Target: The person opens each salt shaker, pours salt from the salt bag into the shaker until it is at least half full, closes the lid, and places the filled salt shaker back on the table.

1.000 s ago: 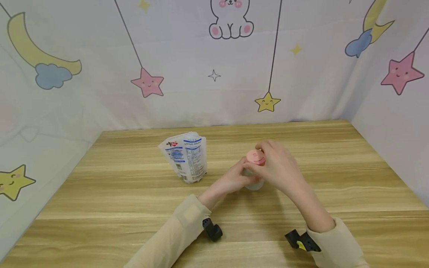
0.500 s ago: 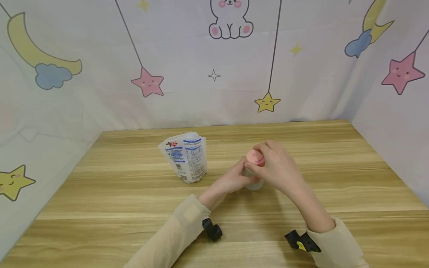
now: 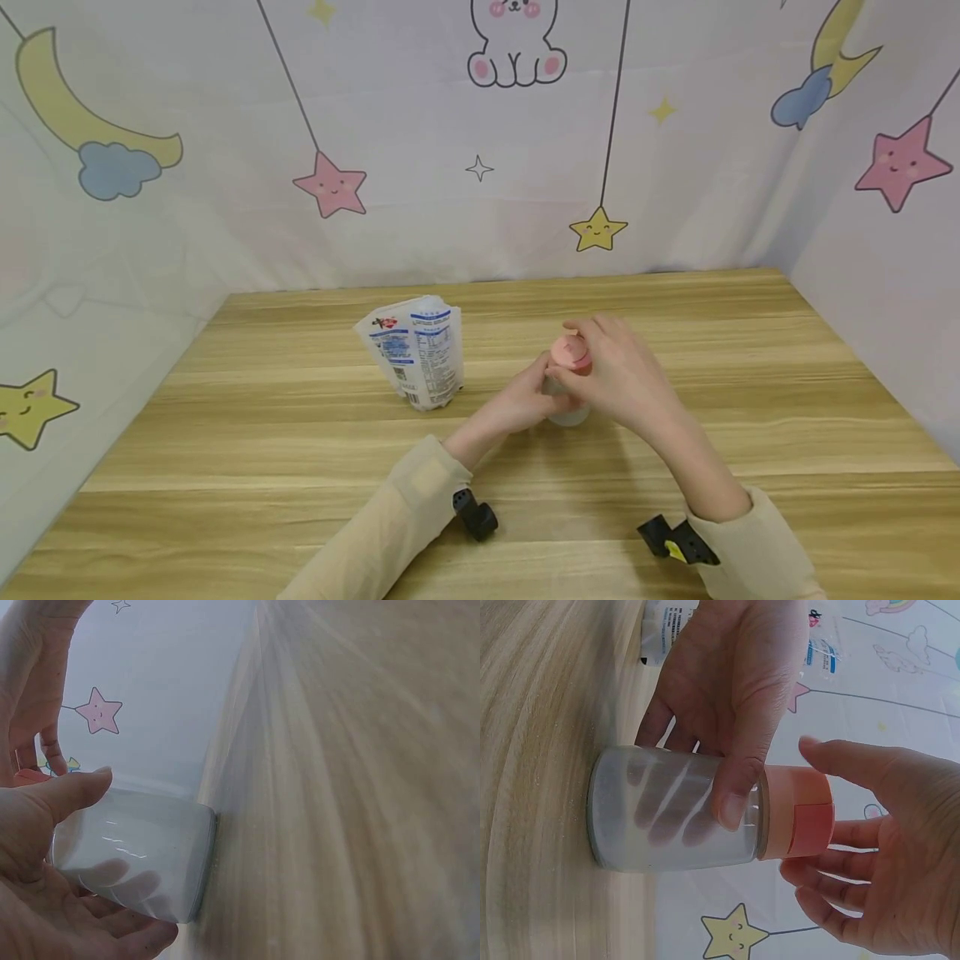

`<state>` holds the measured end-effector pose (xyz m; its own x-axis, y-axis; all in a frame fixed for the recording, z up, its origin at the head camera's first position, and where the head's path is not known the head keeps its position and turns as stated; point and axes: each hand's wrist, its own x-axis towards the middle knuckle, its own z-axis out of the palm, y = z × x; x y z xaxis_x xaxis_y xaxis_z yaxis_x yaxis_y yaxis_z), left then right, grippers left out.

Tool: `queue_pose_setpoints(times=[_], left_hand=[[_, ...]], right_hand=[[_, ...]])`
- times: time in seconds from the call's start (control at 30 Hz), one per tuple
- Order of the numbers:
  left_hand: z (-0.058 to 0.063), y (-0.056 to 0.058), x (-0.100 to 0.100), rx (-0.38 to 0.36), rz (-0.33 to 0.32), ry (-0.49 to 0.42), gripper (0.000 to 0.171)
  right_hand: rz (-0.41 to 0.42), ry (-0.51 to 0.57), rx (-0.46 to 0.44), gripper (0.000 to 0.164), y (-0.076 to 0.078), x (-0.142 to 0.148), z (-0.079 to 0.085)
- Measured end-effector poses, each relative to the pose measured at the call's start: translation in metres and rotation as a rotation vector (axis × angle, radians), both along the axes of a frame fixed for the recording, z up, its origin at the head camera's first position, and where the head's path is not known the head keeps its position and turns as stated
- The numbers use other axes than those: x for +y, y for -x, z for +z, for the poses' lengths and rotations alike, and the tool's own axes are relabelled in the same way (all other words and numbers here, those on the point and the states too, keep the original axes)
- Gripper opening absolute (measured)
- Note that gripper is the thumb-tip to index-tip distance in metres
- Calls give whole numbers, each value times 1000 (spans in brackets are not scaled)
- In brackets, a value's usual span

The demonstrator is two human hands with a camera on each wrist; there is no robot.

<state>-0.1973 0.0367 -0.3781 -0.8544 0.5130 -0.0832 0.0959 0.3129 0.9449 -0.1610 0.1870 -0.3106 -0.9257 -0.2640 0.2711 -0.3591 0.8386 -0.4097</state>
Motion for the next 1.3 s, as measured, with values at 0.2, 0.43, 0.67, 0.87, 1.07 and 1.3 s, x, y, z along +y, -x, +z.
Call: queue_pose_setpoints(times=[0.2, 0.43, 0.67, 0.87, 1.07, 1.3], left_hand=[[0, 0, 0, 8, -17, -29, 42], [0, 0, 0, -4, -4, -25, 38], [1, -1, 1, -16, 21, -2, 35], [1, -1, 1, -12, 23, 8, 34], [1, -2, 0, -23, 25, 13, 39], [0, -1, 0, -34, 21, 8, 41]], right_hand=[[-43, -33, 37, 64, 1, 0, -4], [-41, -39, 67, 53, 1, 0, -5], [-45, -48, 73, 52, 1, 0, -5], [-38, -46, 83, 49, 0, -1, -3], [-34, -34, 54, 52, -1, -1, -1], [-22, -41, 32, 53, -2, -1, 0]])
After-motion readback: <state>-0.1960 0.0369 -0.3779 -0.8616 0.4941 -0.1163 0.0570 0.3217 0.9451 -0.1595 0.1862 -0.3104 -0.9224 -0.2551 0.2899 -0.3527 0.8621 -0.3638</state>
